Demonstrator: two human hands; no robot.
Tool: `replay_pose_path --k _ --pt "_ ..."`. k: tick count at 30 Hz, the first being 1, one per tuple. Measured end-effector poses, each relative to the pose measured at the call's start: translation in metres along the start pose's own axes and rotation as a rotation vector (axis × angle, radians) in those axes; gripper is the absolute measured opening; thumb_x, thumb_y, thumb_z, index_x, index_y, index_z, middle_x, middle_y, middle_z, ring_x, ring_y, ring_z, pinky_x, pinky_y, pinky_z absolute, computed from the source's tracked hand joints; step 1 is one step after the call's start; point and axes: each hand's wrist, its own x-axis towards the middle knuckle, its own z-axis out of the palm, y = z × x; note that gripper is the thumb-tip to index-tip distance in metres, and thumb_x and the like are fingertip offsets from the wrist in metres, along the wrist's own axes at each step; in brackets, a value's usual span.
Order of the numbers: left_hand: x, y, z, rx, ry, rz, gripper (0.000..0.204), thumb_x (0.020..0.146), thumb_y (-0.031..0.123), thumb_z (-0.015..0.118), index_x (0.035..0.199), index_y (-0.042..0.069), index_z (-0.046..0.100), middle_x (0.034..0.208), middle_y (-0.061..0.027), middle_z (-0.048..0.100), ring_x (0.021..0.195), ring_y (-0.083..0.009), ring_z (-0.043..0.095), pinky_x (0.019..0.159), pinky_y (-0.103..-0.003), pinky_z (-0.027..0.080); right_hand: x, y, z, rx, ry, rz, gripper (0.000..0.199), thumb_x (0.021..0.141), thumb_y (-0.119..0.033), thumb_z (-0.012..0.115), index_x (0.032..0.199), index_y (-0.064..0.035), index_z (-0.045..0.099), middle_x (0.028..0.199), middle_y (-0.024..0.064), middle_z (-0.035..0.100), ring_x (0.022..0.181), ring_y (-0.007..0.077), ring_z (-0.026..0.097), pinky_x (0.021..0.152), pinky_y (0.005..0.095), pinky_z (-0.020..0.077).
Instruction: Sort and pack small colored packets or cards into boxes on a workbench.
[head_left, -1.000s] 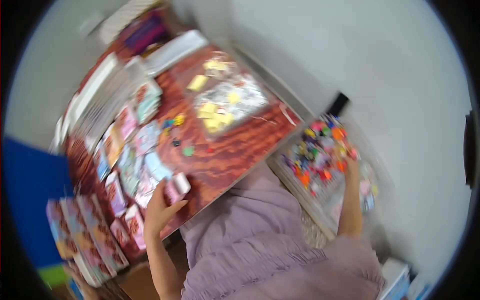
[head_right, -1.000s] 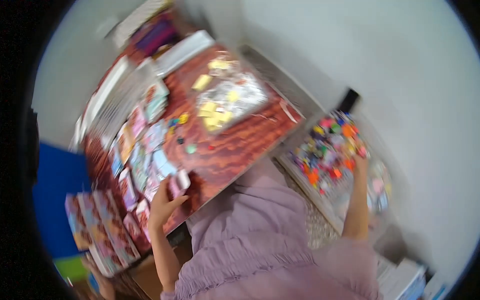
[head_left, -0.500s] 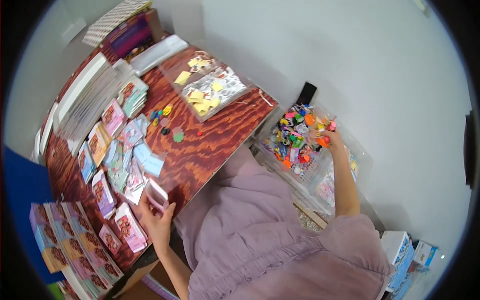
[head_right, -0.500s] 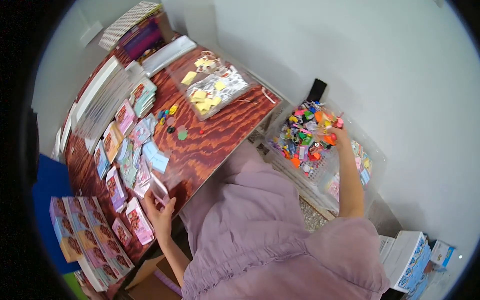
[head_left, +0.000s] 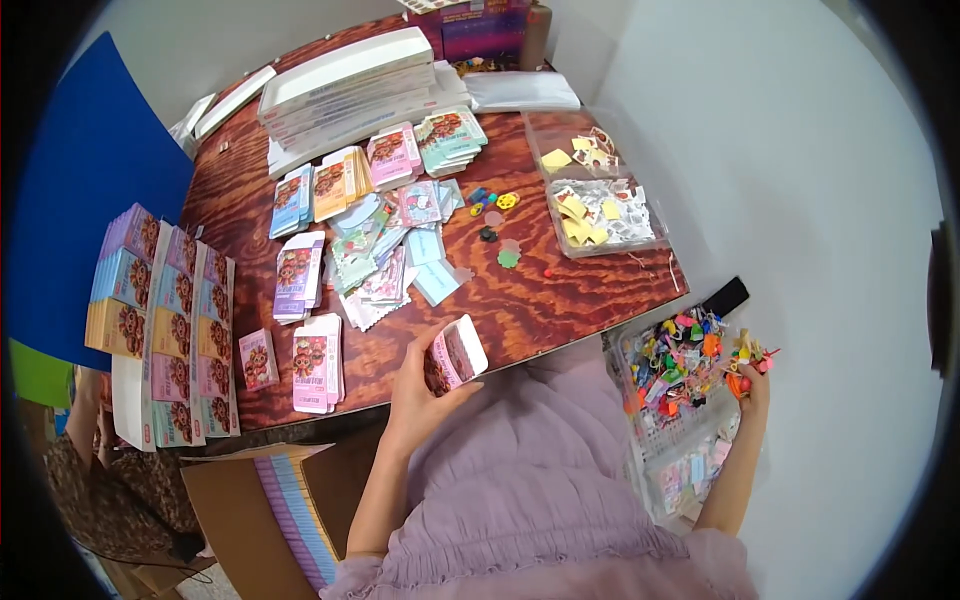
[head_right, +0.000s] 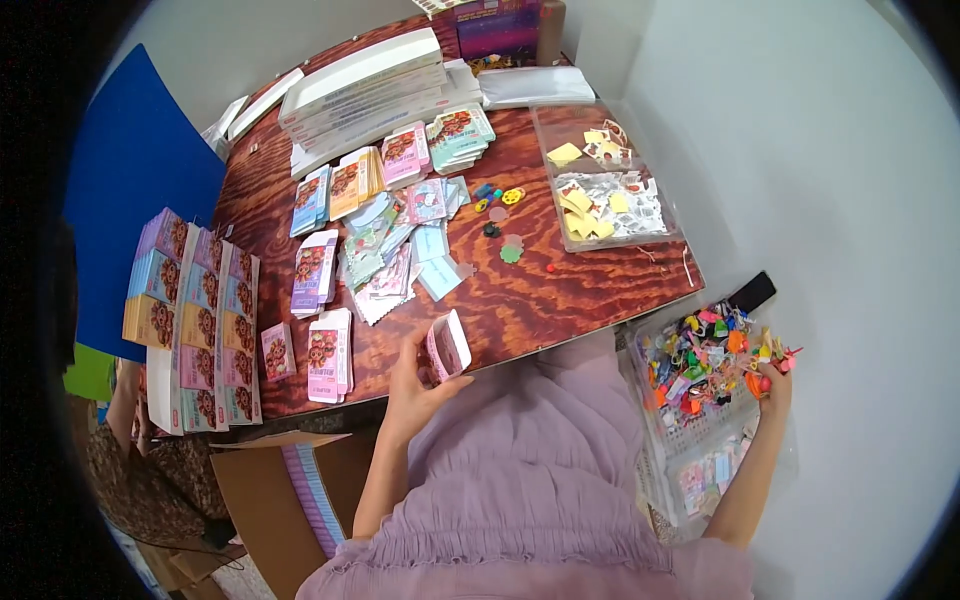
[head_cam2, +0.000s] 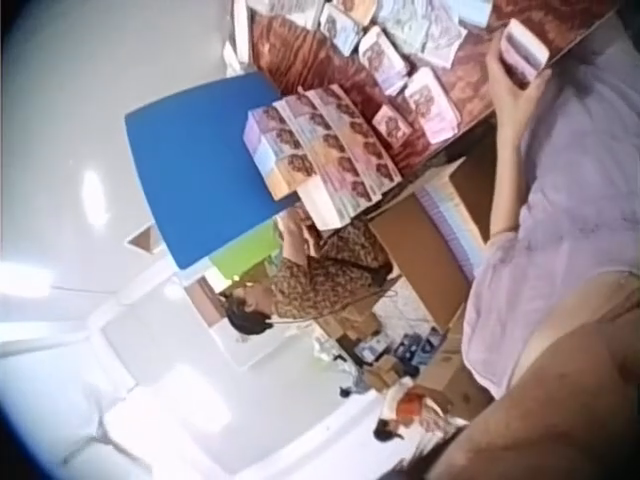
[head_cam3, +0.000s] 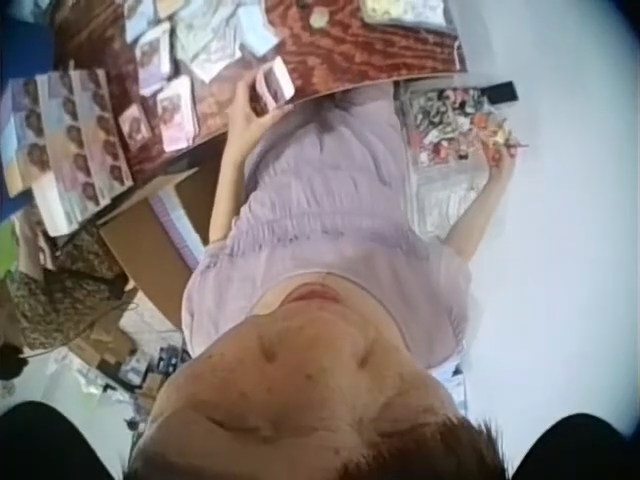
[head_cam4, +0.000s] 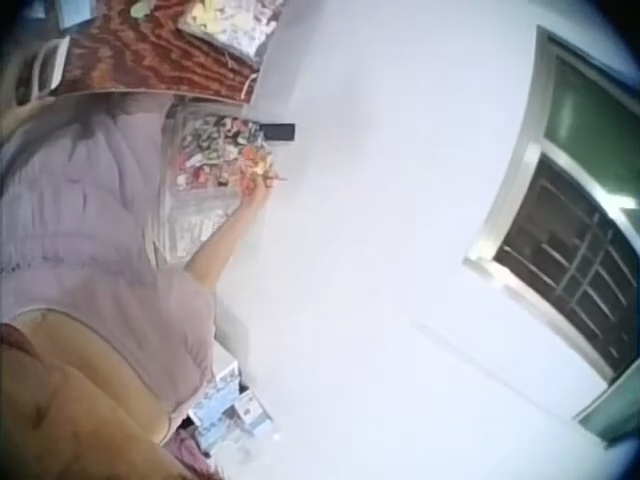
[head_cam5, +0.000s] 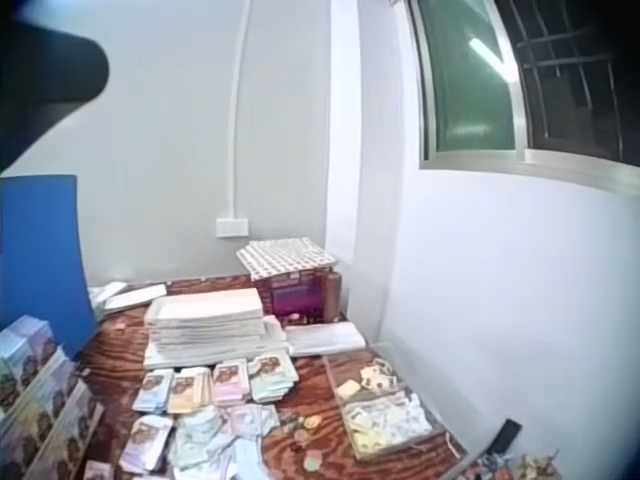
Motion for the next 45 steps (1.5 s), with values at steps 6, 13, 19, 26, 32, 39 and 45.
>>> replay_pose_path --k 6,13,19,26,32,39,45 --pt "0.007 -0.002 0.003 -0.047 -0.013 -0.03 0.08 0.073 0.008 0.086 0.14 0.004 0.044 0.134 -0.0133 0.055 0.121 -0.0215 0.057 0.098 -0.035 0.05 -0.021 -0.111 0.101 -0.016 -0.239 -0.034 0.056 0.079 0.008 0.062 0.133 0.0015 0.049 0.118 0.0138 0.063 0.104 0.0263 0.067 0.089 0.0393 0.058" --pt "0.006 -0.001 -0.004 -0.03 0.004 0.04 0.082 0.07 0.01 0.089 0.139 0.004 0.045 0.137 -0.0131 0.053 0.119 -0.0221 0.058 0.098 -0.035 0.052 -0.054 -0.172 0.301 0.046 -0.609 0.073 0.057 0.078 0.007 0.069 0.132 -0.0001 0.052 0.118 0.0103 0.065 0.106 0.022 0.065 0.092 0.037 0.0551" --pt "-0.001 -0.009 -0.007 0.068 0.043 0.088 0.08 0.071 0.03 0.089 0.135 0.003 0.049 0.128 -0.0183 0.058 0.118 -0.0333 0.059 0.099 -0.04 0.048 -0.054 -0.142 0.451 -0.044 -0.884 0.157 0.052 0.074 0.009 0.072 0.124 -0.0002 0.059 0.106 0.0078 0.069 0.088 0.0196 0.069 0.08 0.033 0.0567" --pt "-0.008 -0.012 -0.011 0.063 0.097 0.058 0.079 0.074 0.031 0.086 0.136 0.004 0.048 0.13 -0.0179 0.056 0.12 -0.0344 0.057 0.099 -0.041 0.047 -0.033 -0.111 0.55 -0.831 -0.958 -0.502 0.055 0.069 -0.013 0.078 0.119 0.0018 0.061 0.104 0.0131 0.071 0.09 0.0279 0.069 0.081 0.0363 0.0536" --pt "-0.008 -0.022 -0.017 0.006 0.117 -0.053 0.081 0.068 0.023 0.09 0.135 0.004 0.05 0.126 -0.0155 0.06 0.113 -0.0299 0.062 0.095 -0.039 0.051 -0.011 -0.08 0.578 -1.194 -0.908 -0.7 0.047 0.074 -0.025 0.074 0.115 -0.0052 0.062 0.104 0.0234 0.069 0.101 0.0411 0.065 0.086 0.0482 0.0514" --pt "0.005 -0.017 -0.014 0.011 0.071 0.025 0.081 0.068 0.017 0.091 0.136 0.003 0.049 0.126 -0.0143 0.059 0.113 -0.0264 0.062 0.094 -0.036 0.051 -0.008 -0.093 0.584 -1.294 -0.87 -0.593 0.037 0.076 -0.019 0.07 0.107 -0.001 0.064 0.108 0.0236 0.068 0.104 0.0398 0.064 0.088 0.048 0.0507" --pt "0.003 -0.015 -0.009 0.011 0.08 -0.003 0.08 0.069 0.015 0.09 0.136 0.003 0.048 0.128 -0.0138 0.058 0.113 -0.0249 0.062 0.093 -0.036 0.052 -0.008 -0.1 0.591 -1.074 -0.756 -0.808 0.019 0.084 -0.01 0.059 0.098 -0.0044 0.07 0.096 0.0189 0.071 0.096 0.0374 0.066 0.085 0.0474 0.0512"
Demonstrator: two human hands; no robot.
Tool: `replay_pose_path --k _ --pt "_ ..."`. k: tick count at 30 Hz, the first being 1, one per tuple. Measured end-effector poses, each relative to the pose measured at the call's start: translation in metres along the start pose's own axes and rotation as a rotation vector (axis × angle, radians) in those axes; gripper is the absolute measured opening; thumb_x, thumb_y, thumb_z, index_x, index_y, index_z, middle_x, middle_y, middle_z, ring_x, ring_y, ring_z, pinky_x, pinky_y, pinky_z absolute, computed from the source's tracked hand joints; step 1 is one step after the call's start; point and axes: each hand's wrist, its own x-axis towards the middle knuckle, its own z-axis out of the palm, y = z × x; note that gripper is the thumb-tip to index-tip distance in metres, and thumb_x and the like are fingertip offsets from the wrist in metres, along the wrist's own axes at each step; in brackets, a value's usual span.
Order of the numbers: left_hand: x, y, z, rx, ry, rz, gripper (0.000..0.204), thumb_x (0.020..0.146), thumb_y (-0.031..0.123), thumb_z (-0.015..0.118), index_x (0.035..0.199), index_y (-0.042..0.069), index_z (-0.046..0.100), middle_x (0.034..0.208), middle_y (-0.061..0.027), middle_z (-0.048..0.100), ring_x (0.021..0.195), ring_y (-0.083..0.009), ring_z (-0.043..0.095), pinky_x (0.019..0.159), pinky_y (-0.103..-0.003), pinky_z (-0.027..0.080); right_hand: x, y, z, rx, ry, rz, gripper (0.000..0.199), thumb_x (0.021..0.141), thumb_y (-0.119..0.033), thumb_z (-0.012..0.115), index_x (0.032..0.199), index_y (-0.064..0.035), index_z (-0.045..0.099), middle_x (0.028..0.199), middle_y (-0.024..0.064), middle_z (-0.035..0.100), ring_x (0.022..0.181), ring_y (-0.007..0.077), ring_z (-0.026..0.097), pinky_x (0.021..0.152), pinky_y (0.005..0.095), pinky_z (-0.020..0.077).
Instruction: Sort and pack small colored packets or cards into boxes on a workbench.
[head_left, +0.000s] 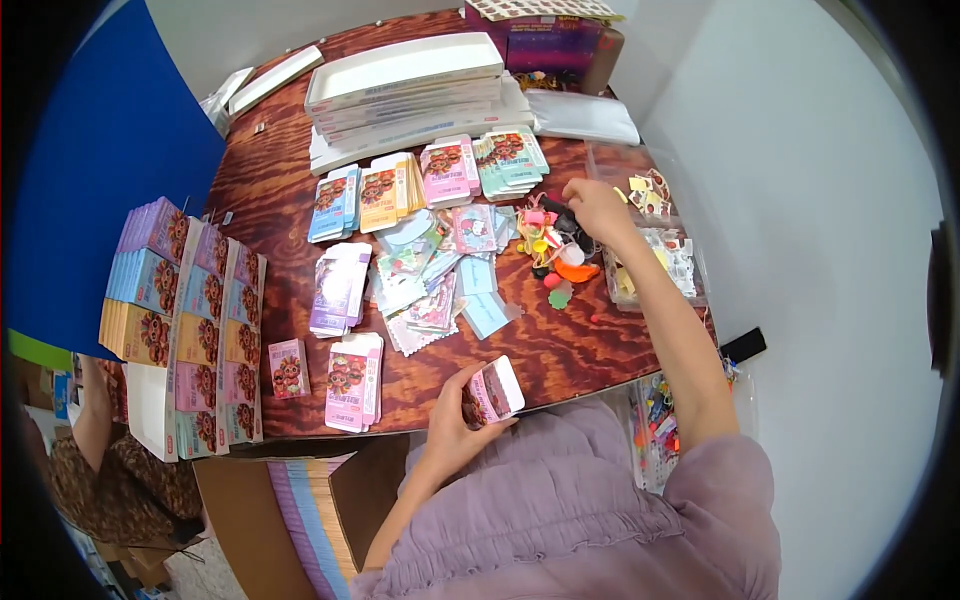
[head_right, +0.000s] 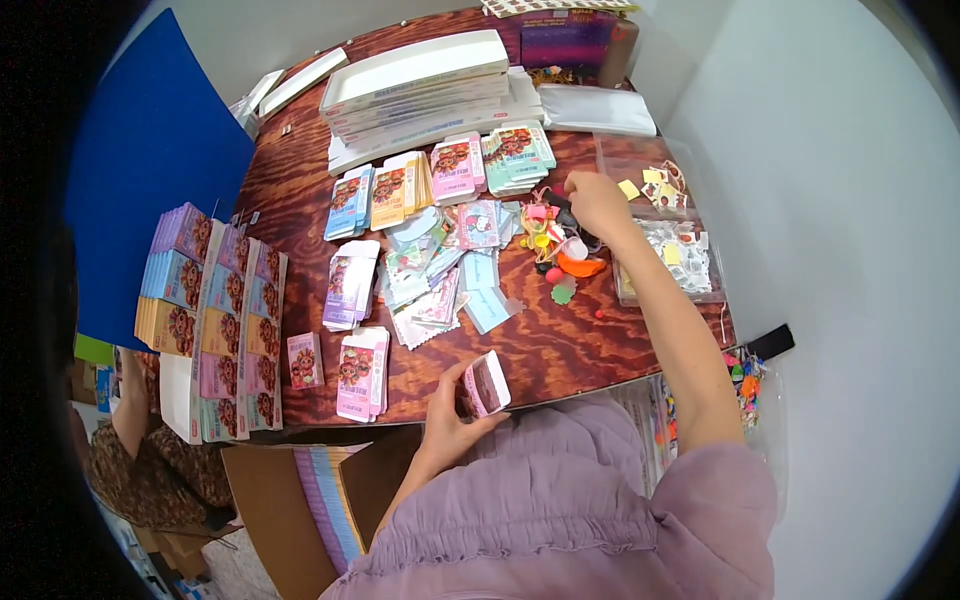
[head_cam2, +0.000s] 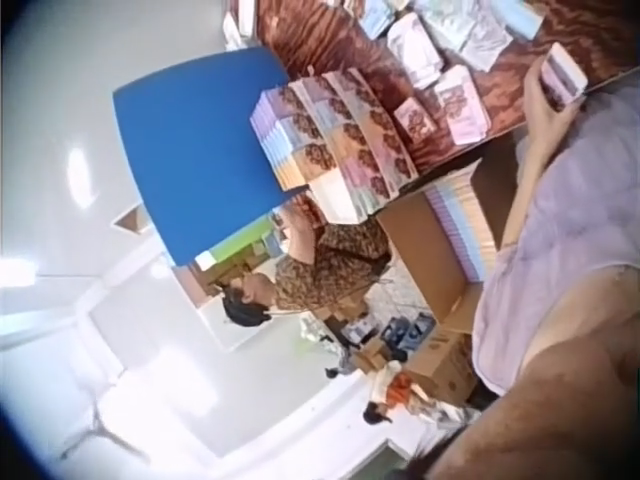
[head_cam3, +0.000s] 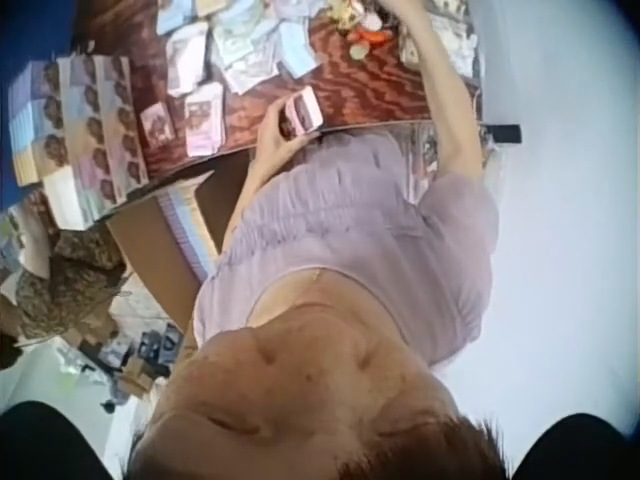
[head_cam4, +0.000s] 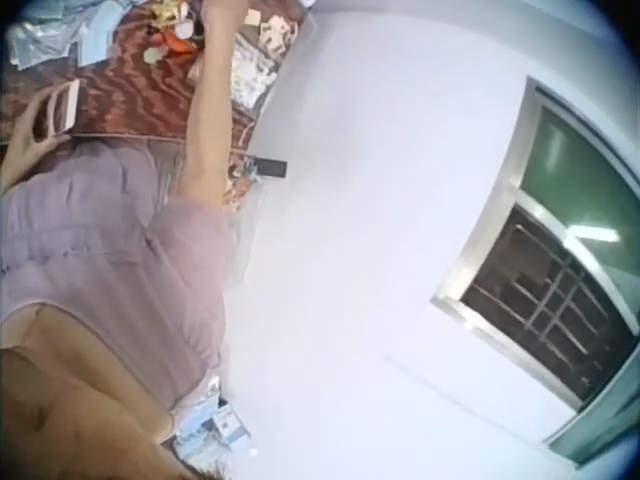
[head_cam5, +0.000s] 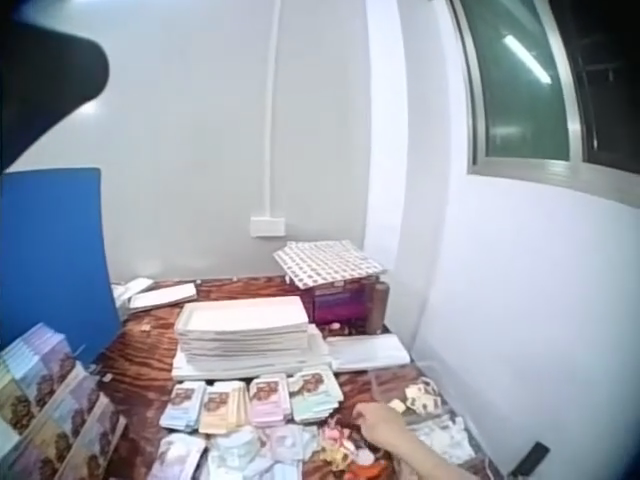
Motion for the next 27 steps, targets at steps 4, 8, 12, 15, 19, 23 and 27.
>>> replay_pose_path --k 4,8,12,15,19,23,27 --pt "0.003 0.008 0.002 0.038 -0.035 -0.012 0.078 0.072 0.015 0.089 0.137 0.004 0.047 0.133 -0.0149 0.054 0.116 -0.0251 0.06 0.094 -0.035 0.053 0.009 0.004 0.0 -0.01 0.118 -0.155 0.02 0.091 -0.015 0.053 0.096 -0.0044 0.07 0.093 0.0214 0.069 0.09 0.041 0.067 0.08 0.0506 0.0501" --pt "0.013 0.01 0.006 0.055 -0.064 0.05 0.08 0.073 0.026 0.087 0.139 0.005 0.046 0.133 -0.0165 0.055 0.12 -0.0313 0.058 0.099 -0.039 0.049 -0.012 0.012 -0.014 0.272 0.159 -0.011 0.017 0.092 -0.016 0.061 0.1 -0.0022 0.068 0.086 0.0139 0.07 0.074 0.0253 0.067 0.066 0.0362 0.0512" --pt "0.01 0.011 0.003 0.005 -0.032 -0.069 0.08 0.07 0.022 0.089 0.136 0.005 0.049 0.129 -0.0156 0.057 0.117 -0.0294 0.059 0.097 -0.037 0.05 -0.041 0.005 -0.007 0.924 -0.125 0.308 0.018 0.086 -0.008 0.071 0.103 -0.003 0.069 0.084 0.0034 0.068 0.072 0.01 0.063 0.065 0.025 0.0504" --pt "0.005 0.011 0.0 0.016 0.027 -0.015 0.078 0.07 0.014 0.089 0.136 0.004 0.049 0.128 -0.0122 0.058 0.111 -0.0235 0.062 0.087 -0.034 0.055 -0.059 -0.001 -0.011 1.413 -0.313 0.317 0.034 0.088 -0.004 0.066 0.121 0.0007 0.061 0.1 0.0096 0.069 0.091 0.0169 0.068 0.078 0.0326 0.0566" --pt "0.009 0.003 -0.001 0.022 0.011 -0.121 0.08 0.07 0.015 0.09 0.137 0.005 0.047 0.129 -0.014 0.058 0.115 -0.0251 0.062 0.096 -0.037 0.051 -0.094 0.0 0.002 1.183 -0.081 0.256 0.031 0.088 0.002 0.061 0.118 0.002 0.059 0.108 0.0126 0.068 0.099 0.0208 0.068 0.089 0.034 0.0558" --pt "0.016 0.013 0.0 0.066 -0.005 -0.08 0.08 0.071 0.017 0.089 0.138 0.003 0.046 0.128 -0.0145 0.058 0.115 -0.0258 0.061 0.096 -0.037 0.05 -0.132 -0.017 0.012 1.191 -0.003 0.325 0.024 0.091 0.007 0.053 0.114 0.0043 0.059 0.101 0.0125 0.069 0.094 0.0165 0.069 0.078 0.026 0.0579" --pt "0.018 0.016 0.0 0.088 -0.013 -0.086 0.079 0.072 0.017 0.088 0.138 0.003 0.046 0.128 -0.0149 0.058 0.115 -0.0263 0.061 0.096 -0.038 0.05 -0.135 -0.026 0.02 1.155 0.016 0.412 0.018 0.093 0.003 0.053 0.109 0.0023 0.061 0.091 0.0093 0.069 0.082 0.0143 0.069 0.071 0.0244 0.0566"
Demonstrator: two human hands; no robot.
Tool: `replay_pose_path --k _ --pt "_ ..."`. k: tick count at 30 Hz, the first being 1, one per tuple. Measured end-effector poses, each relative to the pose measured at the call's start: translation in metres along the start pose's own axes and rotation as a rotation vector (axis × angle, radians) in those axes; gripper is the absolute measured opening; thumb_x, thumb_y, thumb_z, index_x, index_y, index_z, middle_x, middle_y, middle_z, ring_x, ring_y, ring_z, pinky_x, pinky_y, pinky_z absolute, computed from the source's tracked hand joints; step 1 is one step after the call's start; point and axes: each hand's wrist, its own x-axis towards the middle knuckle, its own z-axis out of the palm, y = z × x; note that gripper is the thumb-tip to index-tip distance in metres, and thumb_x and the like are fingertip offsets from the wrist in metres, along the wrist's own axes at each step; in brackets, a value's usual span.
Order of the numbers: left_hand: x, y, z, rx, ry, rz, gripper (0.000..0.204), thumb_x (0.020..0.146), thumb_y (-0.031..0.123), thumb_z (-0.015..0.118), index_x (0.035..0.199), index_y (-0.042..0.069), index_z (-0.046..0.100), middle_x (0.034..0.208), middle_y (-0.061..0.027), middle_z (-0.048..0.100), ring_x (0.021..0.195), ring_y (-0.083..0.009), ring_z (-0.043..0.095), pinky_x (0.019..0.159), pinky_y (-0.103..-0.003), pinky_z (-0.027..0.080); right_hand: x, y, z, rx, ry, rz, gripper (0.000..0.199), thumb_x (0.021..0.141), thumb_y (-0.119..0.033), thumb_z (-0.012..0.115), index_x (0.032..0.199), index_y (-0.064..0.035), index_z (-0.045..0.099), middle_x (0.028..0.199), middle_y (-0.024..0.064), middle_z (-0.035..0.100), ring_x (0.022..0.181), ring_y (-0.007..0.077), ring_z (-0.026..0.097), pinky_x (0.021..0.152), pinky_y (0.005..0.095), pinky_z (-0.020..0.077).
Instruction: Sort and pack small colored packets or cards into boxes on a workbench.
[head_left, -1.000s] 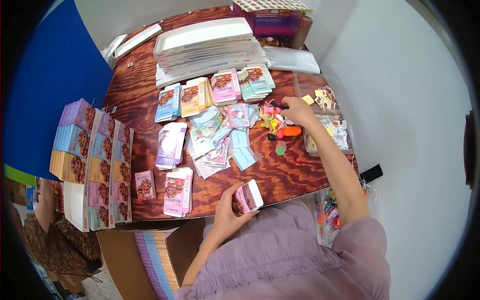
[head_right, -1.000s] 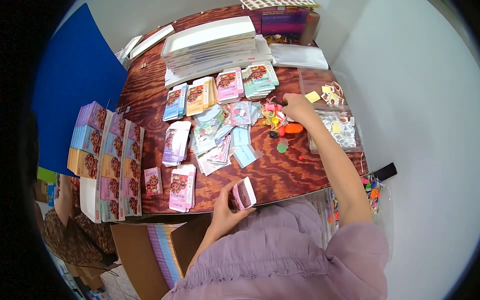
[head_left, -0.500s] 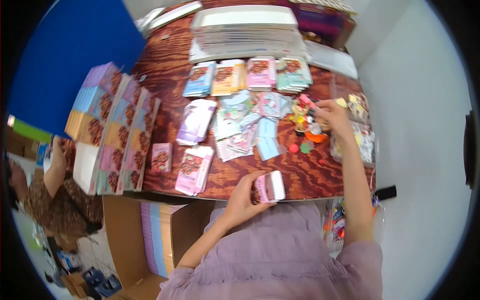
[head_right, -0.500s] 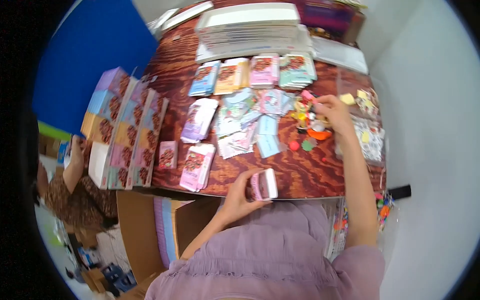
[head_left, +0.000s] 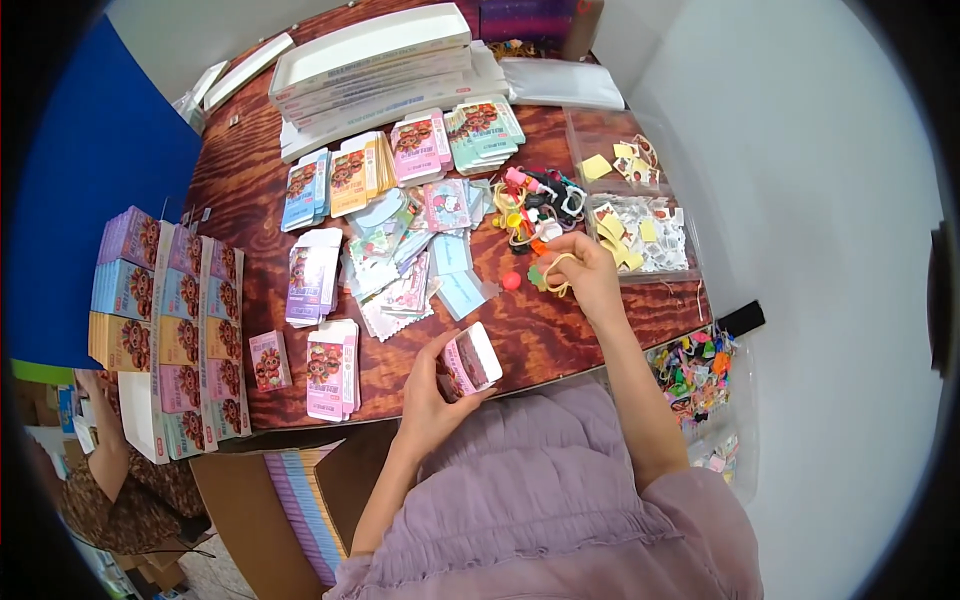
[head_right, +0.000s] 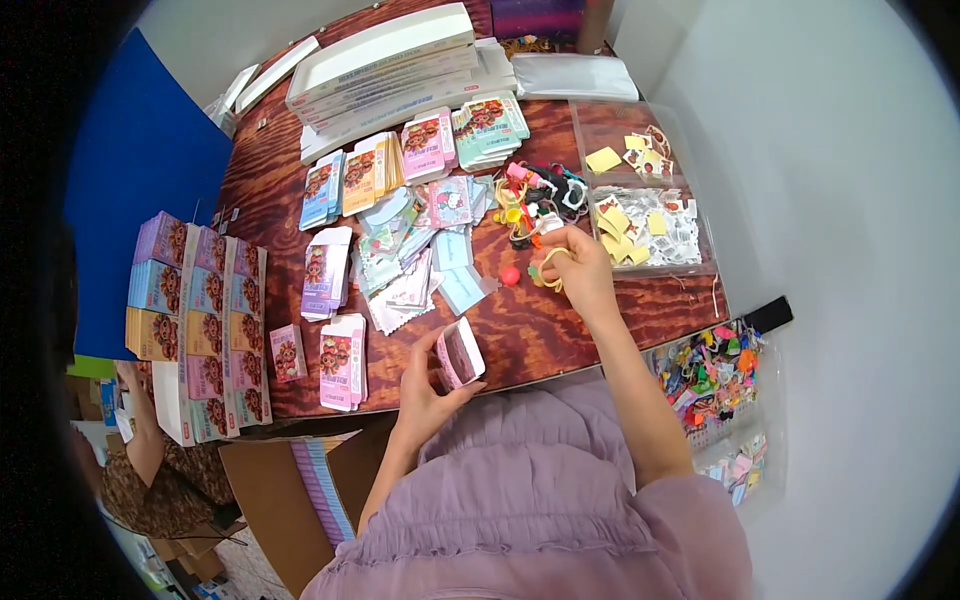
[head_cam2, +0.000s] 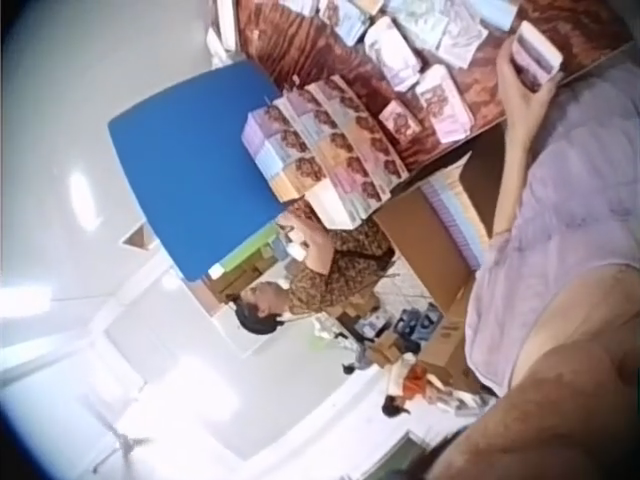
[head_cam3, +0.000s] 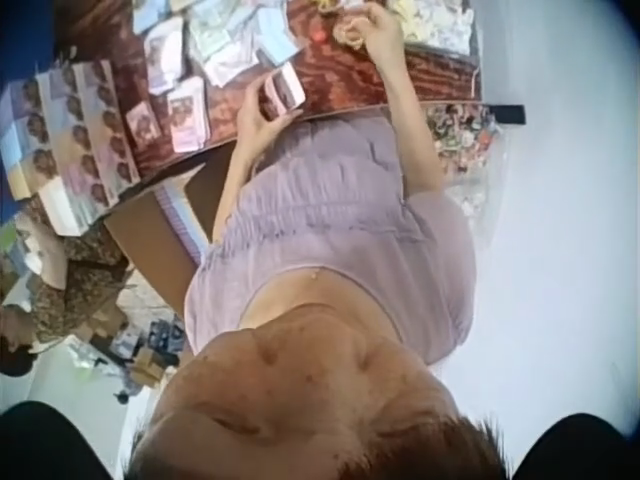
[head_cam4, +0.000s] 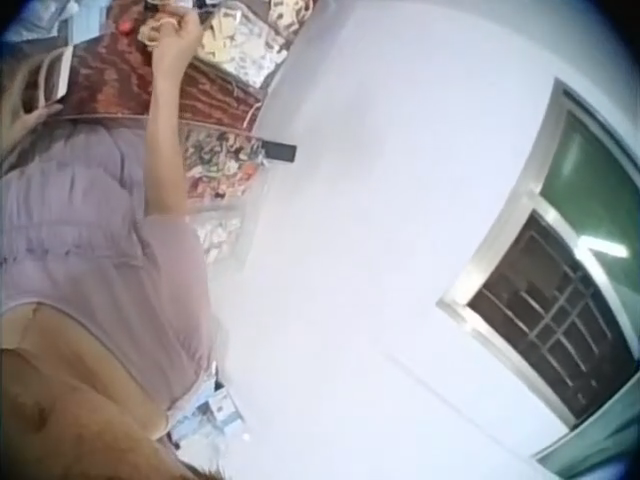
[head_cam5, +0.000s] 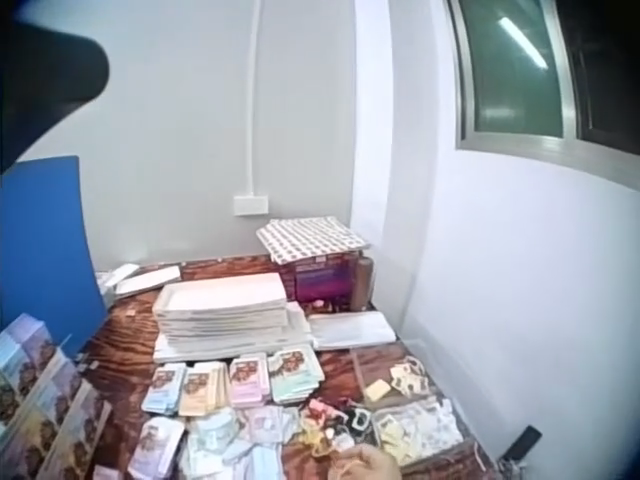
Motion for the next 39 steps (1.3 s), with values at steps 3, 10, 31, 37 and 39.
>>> replay_pose_path --k 3,10,31,37,39 --pt "-0.002 -0.006 -0.006 0.03 0.052 -0.002 0.079 0.071 0.016 0.088 0.137 0.002 0.047 0.128 -0.0151 0.058 0.115 -0.0267 0.061 0.097 -0.038 0.049 -0.002 0.012 -0.009 -0.083 -0.032 -0.07 0.014 0.092 0.002 0.054 0.1 0.0015 0.065 0.085 0.0062 0.067 0.073 0.0099 0.066 0.062 0.0208 0.0512" --pt "-0.007 -0.027 -0.012 -0.075 0.135 -0.053 0.08 0.069 0.015 0.089 0.136 0.001 0.047 0.124 -0.015 0.061 0.112 -0.0256 0.062 0.096 -0.037 0.049 -0.021 0.013 -0.01 -0.378 -0.004 0.032 0.009 0.092 -0.004 0.059 0.09 0.0001 0.067 0.067 0.0019 0.062 0.057 0.0066 0.057 0.052 0.0255 0.0429" --pt "-0.008 -0.027 -0.011 -0.042 0.115 -0.008 0.078 0.071 0.015 0.088 0.136 0.002 0.047 0.128 -0.0156 0.058 0.116 -0.028 0.059 0.099 -0.038 0.048 -0.008 0.04 0.016 -1.122 0.285 -0.384 0.014 0.088 -0.013 0.067 0.096 -0.0053 0.059 0.101 0.0143 0.056 0.082 0.0381 0.065 0.067 0.0487 0.0518" --pt "-0.003 -0.016 -0.013 -0.153 0.05 0.04 0.078 0.069 0.001 0.081 0.137 0.006 0.043 0.148 -0.0131 0.044 0.132 -0.0255 0.049 0.102 -0.037 0.047 0.0 0.039 0.014 -1.25 0.299 -0.403 0.019 0.089 -0.018 0.067 0.098 -0.0034 0.058 0.099 0.0158 0.057 0.078 0.0382 0.065 0.065 0.0488 0.0523" --pt "-0.004 -0.016 -0.014 -0.156 0.05 0.096 0.081 0.07 0.001 0.082 0.14 0.008 0.041 0.149 -0.0108 0.042 0.131 -0.0231 0.048 0.102 -0.037 0.049 0.0 0.037 0.017 -1.267 0.295 -0.404 0.019 0.09 -0.018 0.066 0.097 -0.0029 0.058 0.097 0.0162 0.059 0.078 0.0381 0.066 0.065 0.0486 0.0525"
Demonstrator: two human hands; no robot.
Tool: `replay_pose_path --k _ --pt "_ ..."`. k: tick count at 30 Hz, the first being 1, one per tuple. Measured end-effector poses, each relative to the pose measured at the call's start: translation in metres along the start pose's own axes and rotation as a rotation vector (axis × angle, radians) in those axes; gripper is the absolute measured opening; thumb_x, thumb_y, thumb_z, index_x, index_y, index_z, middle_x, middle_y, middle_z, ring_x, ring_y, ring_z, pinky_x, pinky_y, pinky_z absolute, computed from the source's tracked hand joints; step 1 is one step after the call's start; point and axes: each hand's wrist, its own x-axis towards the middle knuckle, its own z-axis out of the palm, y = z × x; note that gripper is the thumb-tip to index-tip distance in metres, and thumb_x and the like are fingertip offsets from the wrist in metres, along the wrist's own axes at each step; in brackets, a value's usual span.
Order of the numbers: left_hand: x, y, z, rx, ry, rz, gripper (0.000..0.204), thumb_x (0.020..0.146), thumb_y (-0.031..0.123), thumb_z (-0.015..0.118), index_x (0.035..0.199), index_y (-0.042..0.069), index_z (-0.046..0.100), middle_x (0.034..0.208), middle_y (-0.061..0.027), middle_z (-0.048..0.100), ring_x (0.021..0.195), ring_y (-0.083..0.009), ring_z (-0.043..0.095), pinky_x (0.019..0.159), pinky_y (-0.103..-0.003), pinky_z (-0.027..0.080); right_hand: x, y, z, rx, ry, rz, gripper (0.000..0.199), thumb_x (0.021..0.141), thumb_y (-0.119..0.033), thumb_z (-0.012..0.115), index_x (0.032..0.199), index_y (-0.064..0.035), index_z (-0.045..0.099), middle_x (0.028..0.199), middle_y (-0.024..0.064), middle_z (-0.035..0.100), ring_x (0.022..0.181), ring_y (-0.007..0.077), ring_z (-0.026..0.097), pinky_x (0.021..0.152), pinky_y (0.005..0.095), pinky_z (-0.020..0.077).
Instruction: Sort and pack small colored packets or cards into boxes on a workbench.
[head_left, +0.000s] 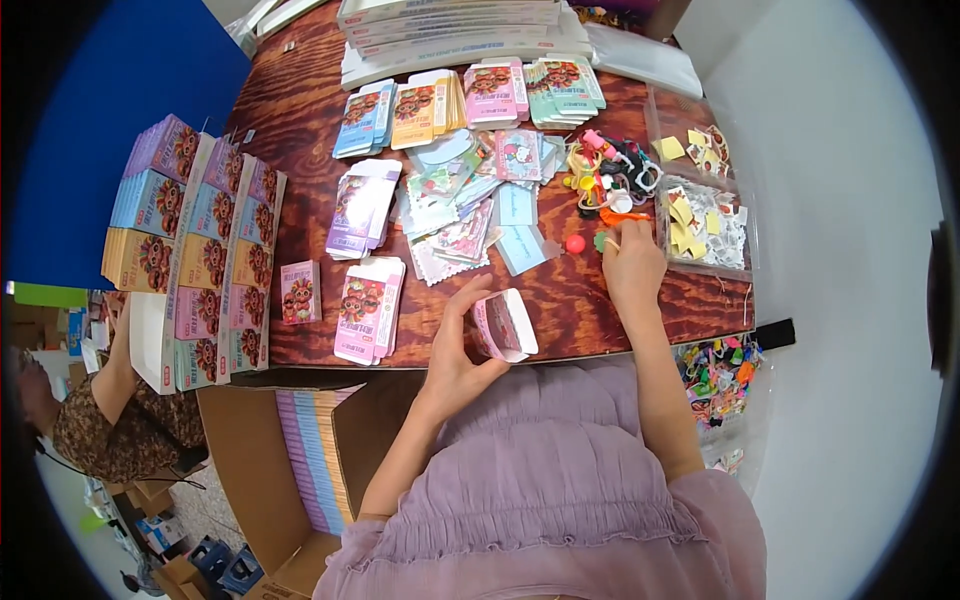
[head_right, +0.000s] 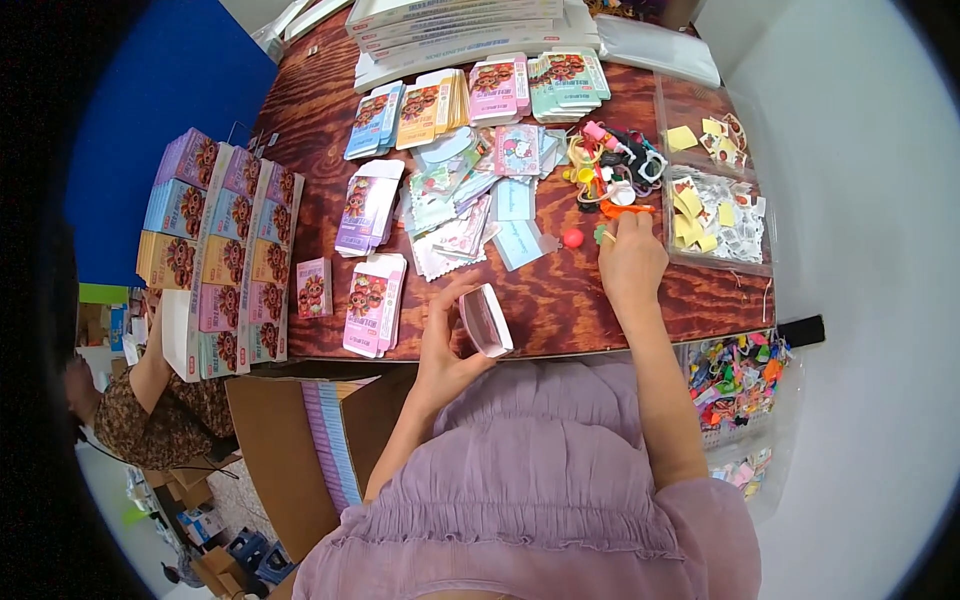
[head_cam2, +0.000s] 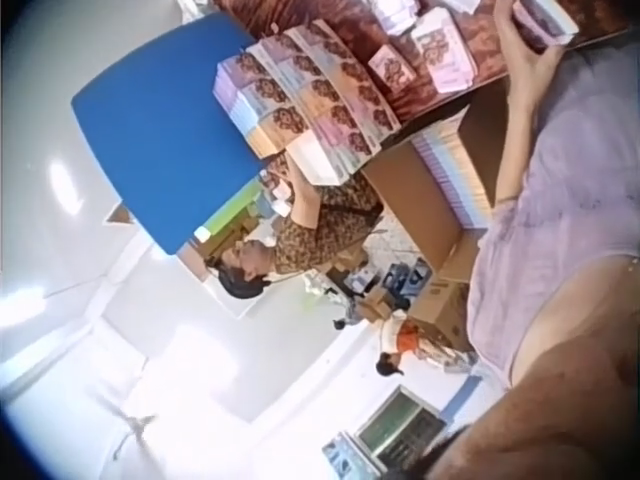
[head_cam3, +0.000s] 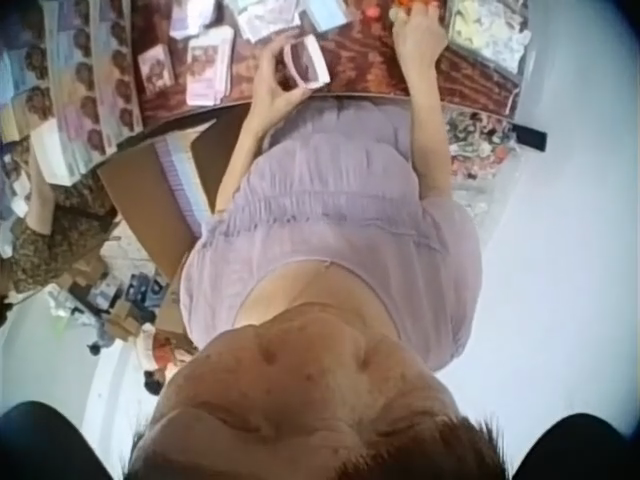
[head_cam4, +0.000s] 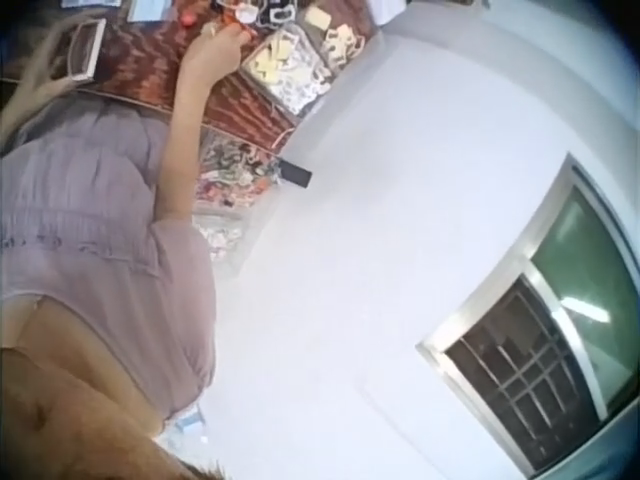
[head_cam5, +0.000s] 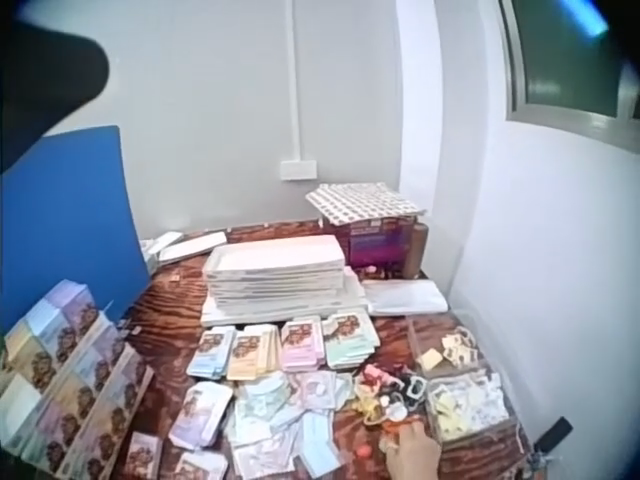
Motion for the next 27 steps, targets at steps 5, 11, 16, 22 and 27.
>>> replay_pose_path --k 5,11,16,22,27 --pt "-0.005 -0.008 -0.001 0.006 0.032 -0.044 0.081 0.069 0.007 0.087 0.137 0.009 0.043 0.151 -0.0113 0.041 0.132 -0.0241 0.048 0.101 -0.037 0.049 -0.005 -0.005 -0.021 0.129 0.158 -0.097 0.02 0.09 -0.007 0.063 0.109 -0.002 0.062 0.098 0.0163 0.066 0.074 0.0317 0.068 0.064 0.0423 0.0527" --pt "0.003 0.009 0.006 0.161 0.05 -0.114 0.077 0.069 0.014 0.089 0.133 0.005 0.048 0.132 -0.0114 0.054 0.117 -0.0229 0.057 0.093 -0.036 0.051 -0.018 -0.077 -0.12 1.156 -0.501 0.191 0.018 0.088 0.005 0.056 0.104 0.0019 0.062 0.082 0.0099 0.065 0.07 0.0125 0.061 0.063 0.0288 0.0486" --pt "0.01 0.011 0.014 0.312 0.11 -0.102 0.073 0.067 0.017 0.088 0.128 0.002 0.051 0.119 -0.015 0.06 0.109 -0.0301 0.062 0.093 -0.039 0.05 -0.026 -0.108 -0.092 0.688 -0.382 -0.273 0.016 0.086 0.002 0.059 0.101 0.0001 0.064 0.089 0.0159 0.066 0.077 0.0309 0.066 0.068 0.0383 0.0518" --pt "0.008 0.008 0.014 0.387 0.148 -0.072 0.073 0.068 0.018 0.088 0.128 0.002 0.05 0.12 -0.0166 0.059 0.11 -0.0335 0.061 0.093 -0.042 0.05 -0.016 -0.105 -0.075 0.604 -0.369 -0.386 0.019 0.086 0.0 0.06 0.104 0.001 0.064 0.09 0.017 0.064 0.078 0.0323 0.067 0.069 0.0399 0.0523" --pt "0.01 0.004 0.013 0.37 0.127 -0.069 0.074 0.069 0.019 0.088 0.129 0.002 0.049 0.121 -0.0168 0.059 0.11 -0.0338 0.061 0.093 -0.042 0.05 -0.012 -0.101 -0.077 0.975 -0.535 -0.104 0.022 0.082 0.003 0.061 0.103 0.0019 0.063 0.09 0.0157 0.063 0.084 0.0307 0.065 0.073 0.0403 0.0511"
